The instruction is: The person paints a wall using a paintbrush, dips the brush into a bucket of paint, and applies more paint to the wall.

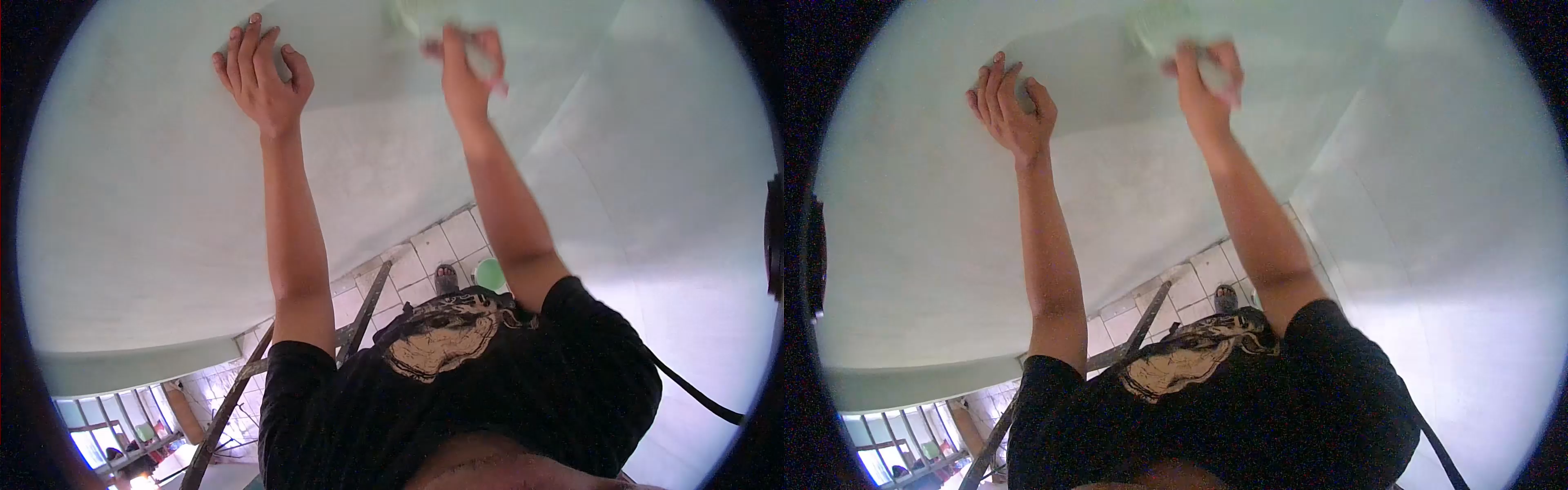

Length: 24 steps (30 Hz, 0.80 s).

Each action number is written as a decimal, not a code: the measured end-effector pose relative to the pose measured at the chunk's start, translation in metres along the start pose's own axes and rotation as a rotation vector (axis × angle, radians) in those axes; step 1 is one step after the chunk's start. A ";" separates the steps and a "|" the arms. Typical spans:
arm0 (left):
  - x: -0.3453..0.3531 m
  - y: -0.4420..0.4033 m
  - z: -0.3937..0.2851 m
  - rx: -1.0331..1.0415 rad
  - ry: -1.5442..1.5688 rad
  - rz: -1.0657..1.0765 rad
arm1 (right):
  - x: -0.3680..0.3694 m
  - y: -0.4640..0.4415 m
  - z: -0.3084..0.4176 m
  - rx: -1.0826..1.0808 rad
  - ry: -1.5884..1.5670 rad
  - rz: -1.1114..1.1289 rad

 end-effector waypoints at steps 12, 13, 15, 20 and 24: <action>-0.003 0.005 -0.007 0.018 -0.025 0.018 | -0.096 0.125 -0.071 0.428 0.115 -0.123; -0.003 0.004 -0.007 0.020 -0.016 0.019 | -0.075 0.102 -0.060 0.420 0.158 -0.142; -0.004 0.004 -0.007 0.022 -0.008 0.011 | -0.029 0.042 -0.026 0.337 0.081 -0.138; -0.004 0.004 -0.007 0.028 0.001 0.013 | 0.039 -0.057 0.078 0.148 -0.148 -0.097; -0.007 0.003 -0.010 0.013 0.014 0.012 | 0.044 -0.063 0.096 0.040 -0.336 -0.090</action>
Point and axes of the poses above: each hand's wrist, its own y-axis away from the middle knuckle, its own x-axis out of the palm, z = x × y, the point moved 5 cm from there along -y, towards the middle knuckle, and after that the axes turned 3 degrees about -z, right-handed, at the moved point
